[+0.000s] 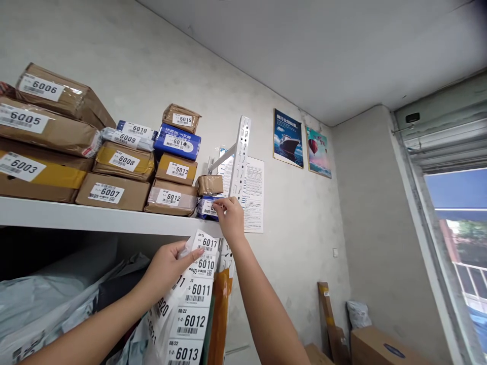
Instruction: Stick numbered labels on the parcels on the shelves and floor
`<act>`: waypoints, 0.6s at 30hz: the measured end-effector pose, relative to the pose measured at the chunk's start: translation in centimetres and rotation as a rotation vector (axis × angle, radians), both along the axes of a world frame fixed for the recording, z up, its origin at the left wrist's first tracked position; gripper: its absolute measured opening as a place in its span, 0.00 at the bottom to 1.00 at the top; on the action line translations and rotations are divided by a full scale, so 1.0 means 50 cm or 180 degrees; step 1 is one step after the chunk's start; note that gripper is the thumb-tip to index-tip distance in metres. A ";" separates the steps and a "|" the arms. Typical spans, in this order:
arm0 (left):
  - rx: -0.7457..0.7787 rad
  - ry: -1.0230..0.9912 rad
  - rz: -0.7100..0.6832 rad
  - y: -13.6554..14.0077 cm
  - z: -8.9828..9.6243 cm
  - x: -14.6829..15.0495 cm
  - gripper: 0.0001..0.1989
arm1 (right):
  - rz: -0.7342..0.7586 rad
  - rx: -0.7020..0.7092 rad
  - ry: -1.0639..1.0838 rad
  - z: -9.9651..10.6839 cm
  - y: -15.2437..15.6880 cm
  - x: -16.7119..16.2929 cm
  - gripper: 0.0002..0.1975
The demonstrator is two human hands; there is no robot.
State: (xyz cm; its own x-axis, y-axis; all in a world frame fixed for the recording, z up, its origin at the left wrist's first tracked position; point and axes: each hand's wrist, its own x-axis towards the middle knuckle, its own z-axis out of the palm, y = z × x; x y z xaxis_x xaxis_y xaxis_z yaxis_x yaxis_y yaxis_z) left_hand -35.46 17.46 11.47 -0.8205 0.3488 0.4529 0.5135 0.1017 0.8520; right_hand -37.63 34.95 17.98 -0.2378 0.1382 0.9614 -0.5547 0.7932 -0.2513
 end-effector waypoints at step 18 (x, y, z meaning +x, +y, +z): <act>0.0646 0.0318 0.0051 -0.013 0.049 -0.027 0.23 | 0.2036 -0.0563 -0.0977 -0.074 -0.051 0.080 0.10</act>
State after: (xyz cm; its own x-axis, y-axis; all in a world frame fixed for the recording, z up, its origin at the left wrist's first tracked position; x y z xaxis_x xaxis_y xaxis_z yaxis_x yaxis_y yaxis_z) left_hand -36.83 16.79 13.91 -0.7728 0.2295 0.5917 0.5960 -0.0578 0.8009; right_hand -33.62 32.42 14.28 -0.5792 0.0291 0.8147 -0.7800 0.2706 -0.5642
